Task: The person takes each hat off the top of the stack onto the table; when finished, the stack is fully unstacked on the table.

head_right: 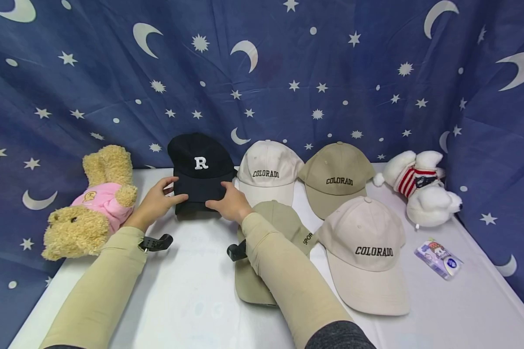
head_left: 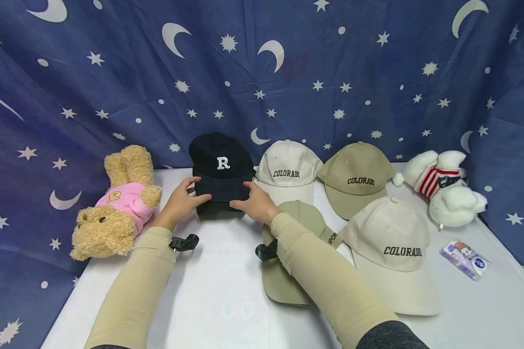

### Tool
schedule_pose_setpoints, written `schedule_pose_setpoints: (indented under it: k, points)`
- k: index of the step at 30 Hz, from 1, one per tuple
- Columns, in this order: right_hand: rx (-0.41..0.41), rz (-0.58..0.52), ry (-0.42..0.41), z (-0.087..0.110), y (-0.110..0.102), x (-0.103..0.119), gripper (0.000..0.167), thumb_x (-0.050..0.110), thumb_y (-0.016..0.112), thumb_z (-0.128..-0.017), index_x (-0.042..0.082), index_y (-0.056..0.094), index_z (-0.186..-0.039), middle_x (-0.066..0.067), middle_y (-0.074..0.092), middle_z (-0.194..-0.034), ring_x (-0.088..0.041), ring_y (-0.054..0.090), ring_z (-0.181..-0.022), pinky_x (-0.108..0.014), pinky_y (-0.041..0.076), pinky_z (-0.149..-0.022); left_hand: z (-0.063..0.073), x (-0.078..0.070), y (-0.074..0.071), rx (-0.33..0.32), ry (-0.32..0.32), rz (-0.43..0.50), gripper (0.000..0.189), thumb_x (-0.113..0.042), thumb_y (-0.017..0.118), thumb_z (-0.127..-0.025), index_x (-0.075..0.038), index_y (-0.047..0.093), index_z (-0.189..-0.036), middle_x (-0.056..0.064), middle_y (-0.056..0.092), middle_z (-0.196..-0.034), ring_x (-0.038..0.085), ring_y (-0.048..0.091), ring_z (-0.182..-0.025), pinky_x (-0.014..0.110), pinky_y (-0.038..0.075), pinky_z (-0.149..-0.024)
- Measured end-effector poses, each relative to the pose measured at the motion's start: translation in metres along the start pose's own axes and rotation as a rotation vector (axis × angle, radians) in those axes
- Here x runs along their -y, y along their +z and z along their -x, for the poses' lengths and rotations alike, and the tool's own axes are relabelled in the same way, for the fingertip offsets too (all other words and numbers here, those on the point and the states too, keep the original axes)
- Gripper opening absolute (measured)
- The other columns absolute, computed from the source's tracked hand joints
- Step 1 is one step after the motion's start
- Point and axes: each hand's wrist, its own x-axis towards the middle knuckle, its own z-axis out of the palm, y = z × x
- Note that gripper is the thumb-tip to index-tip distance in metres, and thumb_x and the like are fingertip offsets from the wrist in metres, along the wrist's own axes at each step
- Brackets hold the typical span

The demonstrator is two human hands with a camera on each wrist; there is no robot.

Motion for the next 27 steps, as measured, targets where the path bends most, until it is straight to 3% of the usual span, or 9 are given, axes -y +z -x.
schedule_pose_setpoints:
  k: [18, 27]
  points:
    - [0.045, -0.038, 0.011, -0.0032, 0.0009, -0.0046, 0.083, 0.035, 0.074, -0.09, 0.005, 0.033, -0.155, -0.018, 0.039, -0.154, -0.028, 0.039, -0.14, -0.04, 0.033, -0.114, -0.0029, 0.001, 0.0032, 0.013, -0.003, 0.059, 0.081, -0.023, 0.074, -0.092, -0.006, 0.028, -0.156, 0.022, 0.023, -0.161, 0.04, 0.035, -0.141, 0.049, 0.034, -0.113]
    - [0.015, -0.077, -0.018, -0.0039, 0.0005, -0.0033, 0.082, 0.036, 0.074, -0.089, 0.004, 0.036, -0.154, -0.019, 0.047, -0.147, -0.029, 0.048, -0.132, -0.04, 0.04, -0.108, 0.0028, -0.0024, -0.0018, -0.014, 0.017, 0.043, 0.08, -0.023, 0.076, -0.09, -0.008, 0.031, -0.155, 0.019, 0.026, -0.16, 0.04, 0.037, -0.14, 0.051, 0.037, -0.11]
